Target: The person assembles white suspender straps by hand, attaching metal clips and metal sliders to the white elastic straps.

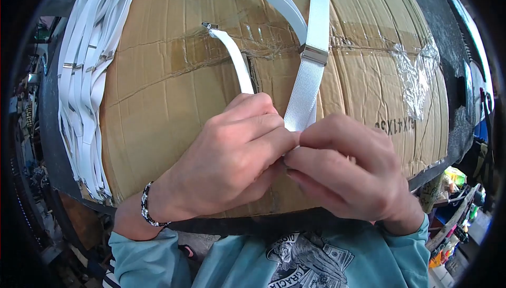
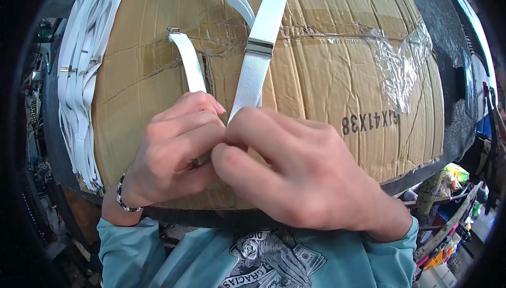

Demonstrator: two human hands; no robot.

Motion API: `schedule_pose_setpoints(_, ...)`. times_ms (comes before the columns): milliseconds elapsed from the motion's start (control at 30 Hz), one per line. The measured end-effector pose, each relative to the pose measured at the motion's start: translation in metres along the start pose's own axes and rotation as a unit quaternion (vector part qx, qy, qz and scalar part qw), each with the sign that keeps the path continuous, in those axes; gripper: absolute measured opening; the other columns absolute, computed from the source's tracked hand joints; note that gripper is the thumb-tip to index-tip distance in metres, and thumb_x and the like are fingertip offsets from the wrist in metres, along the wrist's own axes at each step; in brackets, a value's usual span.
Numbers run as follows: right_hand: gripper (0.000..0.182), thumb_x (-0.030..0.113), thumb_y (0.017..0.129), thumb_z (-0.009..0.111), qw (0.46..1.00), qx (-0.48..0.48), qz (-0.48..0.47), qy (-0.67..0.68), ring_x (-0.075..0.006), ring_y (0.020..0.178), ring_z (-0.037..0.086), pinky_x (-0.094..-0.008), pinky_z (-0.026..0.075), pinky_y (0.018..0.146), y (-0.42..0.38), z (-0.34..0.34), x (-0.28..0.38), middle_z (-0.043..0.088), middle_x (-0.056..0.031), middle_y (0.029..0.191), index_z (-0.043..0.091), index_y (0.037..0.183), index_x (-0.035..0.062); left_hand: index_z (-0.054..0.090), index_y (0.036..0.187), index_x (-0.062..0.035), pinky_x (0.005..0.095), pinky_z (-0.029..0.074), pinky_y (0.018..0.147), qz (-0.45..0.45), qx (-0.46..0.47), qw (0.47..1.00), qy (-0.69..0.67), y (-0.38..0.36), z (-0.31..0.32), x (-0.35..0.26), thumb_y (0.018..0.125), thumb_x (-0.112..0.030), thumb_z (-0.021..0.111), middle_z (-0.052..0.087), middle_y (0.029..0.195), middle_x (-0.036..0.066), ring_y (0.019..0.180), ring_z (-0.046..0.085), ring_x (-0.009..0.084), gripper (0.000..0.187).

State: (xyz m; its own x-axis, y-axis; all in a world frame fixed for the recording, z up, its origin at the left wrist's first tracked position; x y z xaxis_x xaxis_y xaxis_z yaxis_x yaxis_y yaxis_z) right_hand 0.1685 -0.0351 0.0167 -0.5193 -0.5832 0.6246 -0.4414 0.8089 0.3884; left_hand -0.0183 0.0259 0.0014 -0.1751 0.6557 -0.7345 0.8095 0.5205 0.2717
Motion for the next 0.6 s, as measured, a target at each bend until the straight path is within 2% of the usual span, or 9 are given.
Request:
schedule_pose_setpoints(200,0.026,-0.008,0.067,0.078,0.998,-0.026,0.001,-0.064,-0.0243,0.068,0.066,-0.0344,0.053,0.056,-0.004,0.011,0.004,0.063,-0.0116,0.085,0.069,0.091,-0.0007,0.069,0.096,0.0031,0.0421,0.054,0.081,0.002,-0.019,1.000,-0.022,-0.002,0.005,0.003,0.067,0.002,0.081,0.060,0.079,0.011,0.078,0.061,0.0323,0.032)
schedule_pose_setpoints(300,0.023,-0.007,0.070,0.075,0.994,-0.033,0.062,-0.087,-0.0237,0.068,0.063,-0.0358,0.052,0.055,-0.011,0.002,0.003,0.058,-0.0103,0.084,0.065,0.089,0.0003,0.071,0.099,0.0025,0.0409,0.054,0.077,0.017,-0.035,0.999,-0.025,-0.002,0.007,0.005,0.067,0.004,0.082,0.061,0.079,0.011,0.078,0.061,0.0317,0.034)
schedule_pose_setpoints(367,0.019,-0.008,0.073,0.075,0.984,-0.045,0.142,-0.102,-0.0241,0.064,0.063,-0.0359,0.052,0.055,-0.017,-0.005,0.000,0.060,-0.0107,0.085,0.065,0.087,0.0021,0.072,0.101,0.0019,0.0404,0.054,0.075,0.014,-0.035,0.999,-0.025,-0.001,0.006,0.004,0.068,0.005,0.083,0.062,0.080,0.012,0.079,0.062,0.0312,0.035)
schedule_pose_setpoints(467,0.020,-0.008,0.074,0.076,0.981,-0.081,0.153,-0.090,-0.0237,0.066,0.064,-0.0343,0.052,0.055,-0.018,-0.009,0.008,0.062,-0.0114,0.088,0.067,0.089,0.0020,0.071,0.101,0.0017,0.0392,0.053,0.071,0.010,-0.044,0.999,-0.026,-0.002,0.007,0.004,0.069,0.004,0.083,0.062,0.081,0.012,0.079,0.062,0.0308,0.034)
schedule_pose_setpoints(600,0.027,-0.009,0.067,0.078,0.994,-0.068,0.049,-0.076,-0.0240,0.068,0.065,-0.0333,0.052,0.056,0.001,0.011,0.019,0.063,-0.0129,0.085,0.069,0.091,-0.0010,0.070,0.099,0.0016,0.0389,0.052,0.069,0.012,-0.054,0.998,-0.026,-0.002,0.008,0.006,0.068,0.004,0.082,0.062,0.080,0.011,0.076,0.061,0.0308,0.033)
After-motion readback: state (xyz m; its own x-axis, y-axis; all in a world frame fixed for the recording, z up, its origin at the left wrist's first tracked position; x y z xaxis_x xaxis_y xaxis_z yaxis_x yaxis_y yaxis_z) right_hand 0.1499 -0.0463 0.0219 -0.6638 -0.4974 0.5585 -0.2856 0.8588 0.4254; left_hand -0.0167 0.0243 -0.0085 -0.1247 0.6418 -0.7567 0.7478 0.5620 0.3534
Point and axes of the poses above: each hand's wrist, its own y-axis towards the middle knuckle, its own z-axis out of the palm, x = y × z, the point moved 2 cm from there along y, towards the middle knuckle
